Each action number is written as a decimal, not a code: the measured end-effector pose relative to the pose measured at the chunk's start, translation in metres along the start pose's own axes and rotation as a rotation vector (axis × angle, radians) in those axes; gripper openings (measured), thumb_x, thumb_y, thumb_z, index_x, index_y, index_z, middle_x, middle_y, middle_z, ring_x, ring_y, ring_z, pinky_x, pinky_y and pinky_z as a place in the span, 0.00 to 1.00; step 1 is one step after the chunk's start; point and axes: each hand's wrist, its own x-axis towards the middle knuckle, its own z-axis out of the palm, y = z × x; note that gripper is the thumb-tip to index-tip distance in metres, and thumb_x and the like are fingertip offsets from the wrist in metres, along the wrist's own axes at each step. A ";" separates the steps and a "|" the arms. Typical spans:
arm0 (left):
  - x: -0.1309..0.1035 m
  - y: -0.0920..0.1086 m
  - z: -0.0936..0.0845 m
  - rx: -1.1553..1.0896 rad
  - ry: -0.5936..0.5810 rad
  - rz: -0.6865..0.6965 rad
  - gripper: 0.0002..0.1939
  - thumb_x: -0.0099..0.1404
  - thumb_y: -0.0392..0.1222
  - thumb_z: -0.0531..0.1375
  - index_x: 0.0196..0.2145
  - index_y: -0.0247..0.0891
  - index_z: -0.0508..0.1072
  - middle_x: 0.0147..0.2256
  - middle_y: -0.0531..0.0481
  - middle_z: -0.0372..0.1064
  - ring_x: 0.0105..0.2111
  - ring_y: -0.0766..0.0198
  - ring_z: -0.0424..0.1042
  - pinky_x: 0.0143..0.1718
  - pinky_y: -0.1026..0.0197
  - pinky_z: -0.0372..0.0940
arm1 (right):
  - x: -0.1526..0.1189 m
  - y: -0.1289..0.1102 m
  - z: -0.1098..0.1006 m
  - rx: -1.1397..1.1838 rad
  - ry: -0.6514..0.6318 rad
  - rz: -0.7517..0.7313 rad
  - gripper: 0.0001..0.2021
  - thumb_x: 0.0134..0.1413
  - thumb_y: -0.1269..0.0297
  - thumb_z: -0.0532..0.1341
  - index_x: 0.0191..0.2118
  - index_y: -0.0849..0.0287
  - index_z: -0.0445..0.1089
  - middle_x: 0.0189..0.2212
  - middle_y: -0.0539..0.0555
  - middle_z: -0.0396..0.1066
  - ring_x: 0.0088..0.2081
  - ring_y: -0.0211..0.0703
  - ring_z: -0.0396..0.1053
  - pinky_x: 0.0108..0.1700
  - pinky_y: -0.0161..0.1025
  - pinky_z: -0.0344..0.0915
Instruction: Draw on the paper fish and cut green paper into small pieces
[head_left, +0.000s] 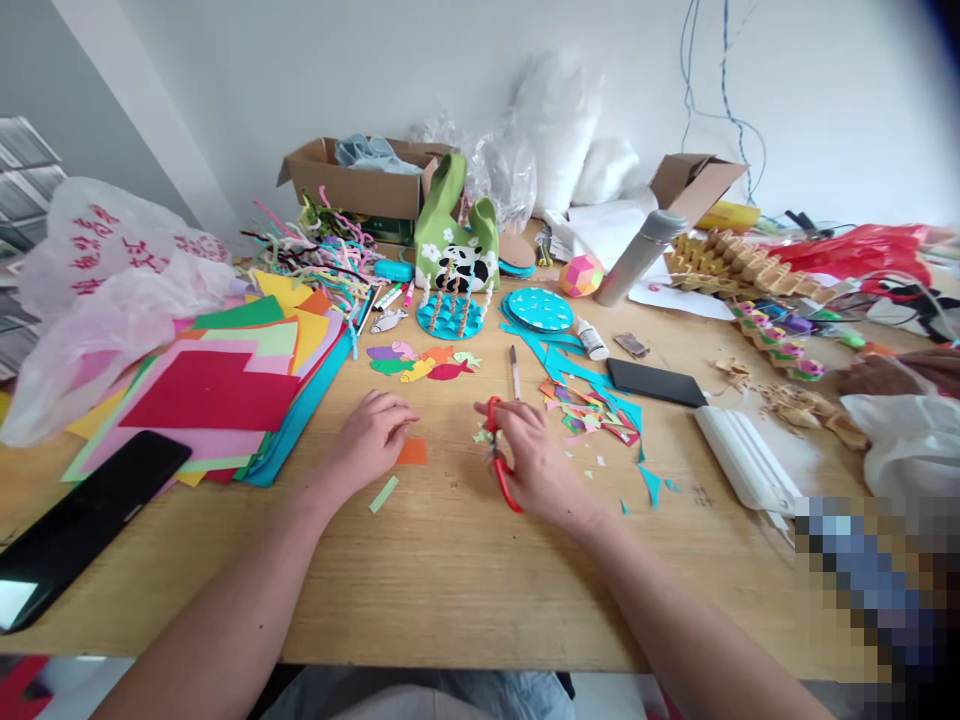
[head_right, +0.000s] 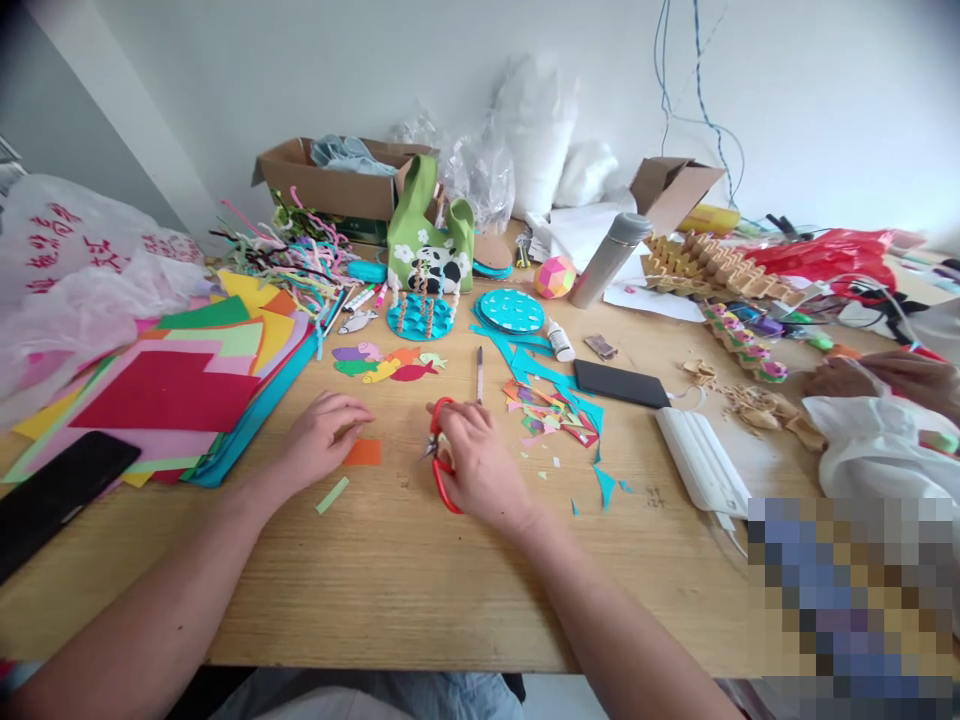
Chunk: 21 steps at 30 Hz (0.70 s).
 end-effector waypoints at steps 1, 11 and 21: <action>0.000 0.000 0.001 0.006 -0.004 0.000 0.15 0.61 0.27 0.53 0.39 0.39 0.76 0.38 0.47 0.72 0.42 0.58 0.68 0.45 0.54 0.66 | 0.004 -0.002 0.002 -0.039 -0.089 -0.041 0.15 0.50 0.75 0.55 0.45 0.59 0.61 0.48 0.64 0.69 0.52 0.54 0.62 0.51 0.50 0.58; -0.001 -0.009 0.001 0.044 0.003 -0.041 0.17 0.59 0.25 0.52 0.37 0.37 0.77 0.37 0.46 0.74 0.42 0.57 0.68 0.45 0.53 0.67 | 0.035 -0.021 0.006 -0.284 -0.462 -0.155 0.05 0.53 0.67 0.59 0.37 0.60 0.65 0.34 0.59 0.70 0.38 0.50 0.64 0.40 0.43 0.55; 0.000 -0.004 -0.007 0.026 -0.007 -0.110 0.11 0.60 0.30 0.56 0.36 0.39 0.77 0.36 0.46 0.74 0.40 0.57 0.71 0.45 0.53 0.67 | -0.059 -0.007 -0.057 -0.352 -0.498 0.088 0.06 0.49 0.75 0.57 0.33 0.57 0.64 0.29 0.56 0.70 0.35 0.50 0.66 0.39 0.45 0.59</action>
